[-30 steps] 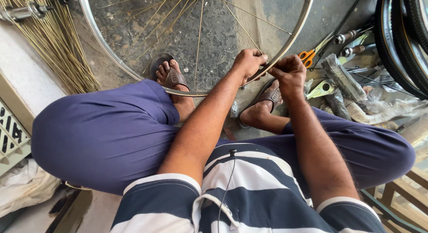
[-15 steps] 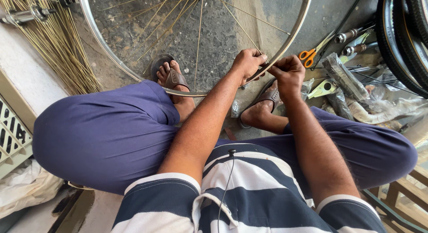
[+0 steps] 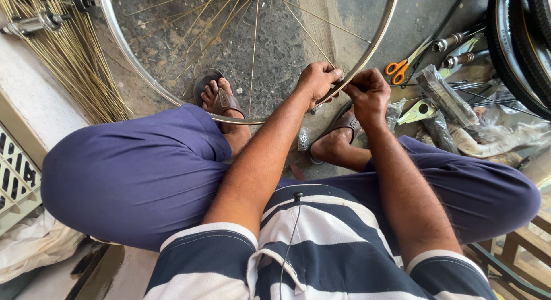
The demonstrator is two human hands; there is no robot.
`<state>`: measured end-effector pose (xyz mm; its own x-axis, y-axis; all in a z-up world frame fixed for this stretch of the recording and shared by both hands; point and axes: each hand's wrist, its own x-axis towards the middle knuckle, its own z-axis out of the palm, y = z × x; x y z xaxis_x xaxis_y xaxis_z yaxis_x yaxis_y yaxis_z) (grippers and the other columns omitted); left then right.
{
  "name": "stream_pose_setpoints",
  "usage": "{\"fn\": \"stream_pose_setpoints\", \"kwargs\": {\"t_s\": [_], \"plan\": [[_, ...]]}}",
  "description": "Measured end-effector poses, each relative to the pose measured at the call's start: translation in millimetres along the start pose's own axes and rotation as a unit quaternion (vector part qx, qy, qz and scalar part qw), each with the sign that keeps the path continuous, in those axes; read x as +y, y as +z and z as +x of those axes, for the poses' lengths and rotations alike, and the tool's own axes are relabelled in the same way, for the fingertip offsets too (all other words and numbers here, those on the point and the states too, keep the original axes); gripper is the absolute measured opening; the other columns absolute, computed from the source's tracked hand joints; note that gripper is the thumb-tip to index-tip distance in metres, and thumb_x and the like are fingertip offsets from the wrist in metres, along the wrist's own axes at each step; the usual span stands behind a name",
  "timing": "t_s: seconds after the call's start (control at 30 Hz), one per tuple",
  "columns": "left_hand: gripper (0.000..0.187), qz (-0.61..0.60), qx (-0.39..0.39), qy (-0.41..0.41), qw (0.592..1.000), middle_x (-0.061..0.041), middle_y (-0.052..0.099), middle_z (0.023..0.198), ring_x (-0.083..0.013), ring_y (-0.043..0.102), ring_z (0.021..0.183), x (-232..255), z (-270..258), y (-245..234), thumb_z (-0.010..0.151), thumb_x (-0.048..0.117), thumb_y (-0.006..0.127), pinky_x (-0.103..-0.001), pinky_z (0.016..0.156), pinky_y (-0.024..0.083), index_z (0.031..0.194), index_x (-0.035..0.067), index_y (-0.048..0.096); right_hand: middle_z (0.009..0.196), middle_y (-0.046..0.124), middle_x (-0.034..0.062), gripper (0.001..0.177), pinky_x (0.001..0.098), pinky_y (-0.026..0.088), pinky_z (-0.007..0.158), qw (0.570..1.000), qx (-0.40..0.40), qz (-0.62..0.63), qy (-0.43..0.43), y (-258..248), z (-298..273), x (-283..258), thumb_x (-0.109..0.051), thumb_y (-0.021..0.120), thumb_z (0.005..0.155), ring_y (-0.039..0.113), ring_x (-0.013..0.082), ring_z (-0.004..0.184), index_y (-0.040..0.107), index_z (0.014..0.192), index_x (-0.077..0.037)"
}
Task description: The person is sitting on the floor assembling a bicycle wheel by inserting spokes into the hub and rim. They repeatedly pick up spokes, thread them through the rim holes, and secure them at the hub, working methodically around the wheel.
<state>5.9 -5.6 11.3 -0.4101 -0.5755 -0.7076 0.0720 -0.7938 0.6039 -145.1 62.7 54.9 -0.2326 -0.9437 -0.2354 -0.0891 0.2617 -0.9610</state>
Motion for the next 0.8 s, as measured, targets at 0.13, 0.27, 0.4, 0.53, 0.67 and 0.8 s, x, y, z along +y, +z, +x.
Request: {"fn": "stream_pose_setpoints", "kwargs": {"t_s": [0.13, 0.27, 0.4, 0.53, 0.67, 0.8], "plan": [[0.019, 0.002, 0.007, -0.002, 1.0, -0.009, 0.074, 0.082, -0.0172, 0.07, 0.055, 1, -1, 2, 0.096, 0.022, 0.067, -0.032, 0.041, 0.053, 0.097, 0.003, 0.069, 0.092, 0.069, 0.0047, 0.029, 0.0287, 0.062, 0.084, 1.0, 0.008, -0.026, -0.002, 1, 0, 1, 0.012, 0.079, 0.09, 0.069, 0.0109, 0.088, 0.055, 0.093, -0.003], [0.019, 0.002, -0.004, 0.009, 1.0, -0.008, 0.074, 0.082, -0.0167, 0.07, 0.057, 0, -1, 1, 0.096, 0.023, 0.067, -0.032, 0.042, 0.053, 0.099, 0.004, 0.069, 0.091, 0.068, 0.0043, 0.028, 0.0284, 0.063, 0.083, 1.0, 0.023, 0.001, -0.002, 5, 0, -3, 0.011, 0.079, 0.089, 0.069, 0.0111, 0.086, 0.055, 0.094, -0.004], [0.019, -0.015, -0.033, 0.005, 0.999, -0.009, 0.074, 0.083, -0.0168, 0.071, 0.059, -2, 3, -4, 0.097, 0.021, 0.066, -0.031, 0.044, 0.053, 0.101, 0.003, 0.067, 0.092, 0.069, 0.0028, 0.025, 0.0275, 0.063, 0.08, 0.995, 0.06, 0.04, 0.065, 11, -2, -15, 0.006, 0.079, 0.087, 0.071, 0.0113, 0.085, 0.059, 0.097, -0.007], [0.017, 0.031, -0.033, 0.014, 0.999, -0.01, 0.076, 0.084, -0.0147, 0.073, 0.066, -6, 8, -5, 0.097, 0.018, 0.067, -0.029, 0.051, 0.057, 0.104, 0.003, 0.069, 0.095, 0.076, 0.0065, 0.007, 0.029, 0.065, 0.083, 0.992, 0.008, 0.042, 0.12, 12, -3, -20, -0.003, 0.074, 0.093, 0.074, 0.0144, 0.086, 0.071, 0.099, -0.003], [0.021, 0.064, -0.027, 0.039, 0.997, -0.01, 0.076, 0.085, -0.0157, 0.073, 0.067, -5, 8, -3, 0.093, 0.02, 0.069, -0.03, 0.053, 0.057, 0.105, 0.002, 0.071, 0.095, 0.076, 0.0078, 0.008, 0.0288, 0.062, 0.081, 0.998, -0.012, 0.023, 0.063, 7, -3, -6, 0.0, 0.075, 0.094, 0.072, 0.0145, 0.085, 0.073, 0.102, 0.001], [0.034, 0.271, 0.062, 0.067, 0.958, -0.012, 0.077, 0.084, -0.0164, 0.072, 0.067, 1, 0, 6, 0.097, 0.033, 0.071, -0.03, 0.059, 0.056, 0.103, -0.001, 0.071, 0.096, 0.075, 0.0076, 0.01, 0.0281, 0.06, 0.081, 0.999, -0.016, 0.011, 0.049, 1, -2, 8, 0.004, 0.075, 0.094, 0.071, 0.0138, 0.086, 0.073, 0.104, 0.002]]}}
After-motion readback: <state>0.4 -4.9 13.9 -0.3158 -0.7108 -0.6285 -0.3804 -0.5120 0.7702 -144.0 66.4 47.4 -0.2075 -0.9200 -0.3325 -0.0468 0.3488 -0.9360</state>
